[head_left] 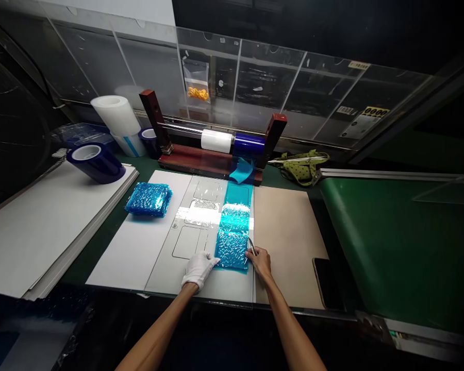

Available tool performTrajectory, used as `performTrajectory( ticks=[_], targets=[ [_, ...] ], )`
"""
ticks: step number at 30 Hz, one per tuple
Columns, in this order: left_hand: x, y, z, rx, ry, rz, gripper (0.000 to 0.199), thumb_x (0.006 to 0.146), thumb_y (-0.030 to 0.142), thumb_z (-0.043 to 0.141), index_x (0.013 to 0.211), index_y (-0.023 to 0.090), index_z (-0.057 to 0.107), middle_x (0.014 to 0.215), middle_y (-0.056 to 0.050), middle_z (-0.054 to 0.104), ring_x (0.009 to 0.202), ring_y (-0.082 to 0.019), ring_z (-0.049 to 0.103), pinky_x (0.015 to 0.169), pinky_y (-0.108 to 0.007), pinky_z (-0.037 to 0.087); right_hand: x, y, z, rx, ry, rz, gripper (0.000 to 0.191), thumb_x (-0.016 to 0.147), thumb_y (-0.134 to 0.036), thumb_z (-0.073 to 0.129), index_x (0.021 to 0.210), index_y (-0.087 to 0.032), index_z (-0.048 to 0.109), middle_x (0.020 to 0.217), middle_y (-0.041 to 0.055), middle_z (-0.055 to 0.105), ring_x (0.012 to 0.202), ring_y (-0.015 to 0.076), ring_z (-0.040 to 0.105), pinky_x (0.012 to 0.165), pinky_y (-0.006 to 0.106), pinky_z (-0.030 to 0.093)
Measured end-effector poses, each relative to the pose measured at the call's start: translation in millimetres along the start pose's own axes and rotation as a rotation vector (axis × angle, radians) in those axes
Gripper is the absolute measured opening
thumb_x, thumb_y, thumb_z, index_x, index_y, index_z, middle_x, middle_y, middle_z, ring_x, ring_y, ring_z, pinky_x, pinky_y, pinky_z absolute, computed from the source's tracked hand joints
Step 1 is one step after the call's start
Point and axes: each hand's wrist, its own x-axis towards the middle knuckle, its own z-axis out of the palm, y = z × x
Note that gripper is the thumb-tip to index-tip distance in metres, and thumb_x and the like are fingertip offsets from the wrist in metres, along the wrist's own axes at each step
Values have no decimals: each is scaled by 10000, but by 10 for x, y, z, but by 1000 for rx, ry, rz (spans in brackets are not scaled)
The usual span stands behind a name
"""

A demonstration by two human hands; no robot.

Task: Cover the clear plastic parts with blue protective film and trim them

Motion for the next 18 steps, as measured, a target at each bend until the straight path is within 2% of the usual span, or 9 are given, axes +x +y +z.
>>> performTrajectory(
  ticks=[3, 5, 6, 8, 10, 13, 18],
  targets=[
    [-49, 46, -38, 86, 64, 48, 331, 816, 472, 585, 863, 146, 617, 798, -28, 646, 751, -167, 600, 742, -351, 481, -42, -41, -47, -109, 30, -25, 198, 768, -388, 602, 813, -209, 671, 782, 15, 691, 720, 166, 624, 556, 219, 353],
    [-87, 101, -57, 140, 153, 125, 389, 811, 438, 585, 1066, 144, 590, 1049, -103, 638, 981, -230, 571, 882, -387, 427, -66, -85, -112, -191, 71, -59, 281, 819, -436, 547, 925, -201, 659, 915, 51, 675, 798, 185, 616, 577, 236, 347],
    [-103, 133, -57, 165, 188, 183, 458, 815, 427, 574, 1184, 157, 539, 1193, -122, 585, 1098, -254, 516, 953, -391, 376, -69, -112, -153, -230, 93, -85, 317, 865, -435, 484, 1008, -199, 642, 988, 69, 654, 842, 189, 608, 596, 242, 348],
    [-113, 202, -32, 209, 209, 304, 601, 813, 439, 559, 1351, 223, 401, 1390, -89, 450, 1224, -274, 414, 1032, -384, 290, -46, -177, -239, -304, 120, -156, 346, 938, -362, 357, 1136, -207, 595, 1077, 84, 608, 911, 182, 587, 632, 247, 347],
    [-85, 262, 21, 246, 185, 386, 715, 776, 472, 590, 1408, 277, 319, 1459, -47, 378, 1235, -296, 397, 1038, -396, 275, 19, -263, -309, -375, 121, -240, 337, 955, -273, 323, 1155, -228, 591, 1069, 74, 597, 933, 169, 569, 646, 244, 337],
    [1, 317, 96, 281, 157, 405, 845, 695, 516, 654, 1417, 232, 321, 1476, -84, 355, 1201, -354, 417, 992, -439, 312, 169, -442, -337, -467, 94, -374, 278, 942, -225, 380, 1070, -242, 626, 1023, 58, 610, 934, 161, 554, 634, 240, 316],
    [73, 342, 100, 295, 156, 378, 892, 649, 538, 674, 1410, 213, 339, 1472, -112, 358, 1180, -363, 440, 964, -432, 331, 406, -831, -151, -588, 11, -566, 254, 943, -208, 387, 928, -231, 639, 970, 55, 623, 890, 163, 537, 594, 246, 282]
  ],
)
